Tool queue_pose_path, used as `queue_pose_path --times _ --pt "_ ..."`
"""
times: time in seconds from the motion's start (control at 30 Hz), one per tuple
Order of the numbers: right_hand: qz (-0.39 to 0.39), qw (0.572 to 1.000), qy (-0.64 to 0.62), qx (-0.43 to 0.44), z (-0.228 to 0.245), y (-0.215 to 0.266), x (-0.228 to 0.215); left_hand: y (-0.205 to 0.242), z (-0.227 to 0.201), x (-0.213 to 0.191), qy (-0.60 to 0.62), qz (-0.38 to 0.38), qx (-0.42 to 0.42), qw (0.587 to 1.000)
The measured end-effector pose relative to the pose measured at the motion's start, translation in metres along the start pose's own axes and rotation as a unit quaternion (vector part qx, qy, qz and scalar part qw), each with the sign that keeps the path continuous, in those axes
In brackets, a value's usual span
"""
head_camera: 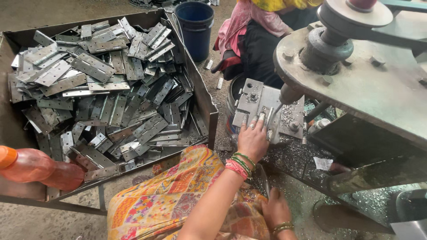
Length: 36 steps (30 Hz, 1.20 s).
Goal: The person repeatedly picks metal hinge pieces from a bin, places them into a press machine, and operates the lever to process each piece. The person handles the pieces one at a time and returns them to the bin after processing.
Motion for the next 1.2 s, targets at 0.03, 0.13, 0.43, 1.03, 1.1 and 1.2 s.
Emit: queue_pose_path --times 0.03,0.13,0.43,1.03,1.1,1.2 --pt "0.041 0.999 0.011 0.02 -0.002 0.004 0.018 0.001 0.002 0.001 0.008 0.003 -0.003 1.0" --pt "0.064 0.997 0.03 0.006 -0.006 0.002 0.03 0.007 0.001 0.002 -0.02 -0.02 0.023 0.999" --pt "0.099 0.995 0.006 -0.006 -0.013 -0.028 -0.004 -0.031 0.008 0.022 -0.044 -0.013 -0.003 0.999" --pt "0.121 0.988 -0.062 0.076 -0.022 -0.016 0.017 -0.043 0.001 0.021 -0.071 -0.022 0.023 0.997" --pt "0.081 0.997 -0.006 0.019 -0.021 -0.005 0.022 -0.023 0.001 0.025 -0.068 -0.026 0.026 0.997" --pt "0.096 0.994 0.046 -0.021 -0.022 -0.034 0.016 -0.024 0.002 0.023 -0.049 -0.036 0.028 0.998"
Point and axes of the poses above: each hand's wrist, its own y-axis away from the middle knuckle, its own x-axis out of the palm, z = x × y, the point moved 7 cm from there along -y, towards the middle knuckle, and after that the axes turned 12 degrees about y, right-handed, at the moved point
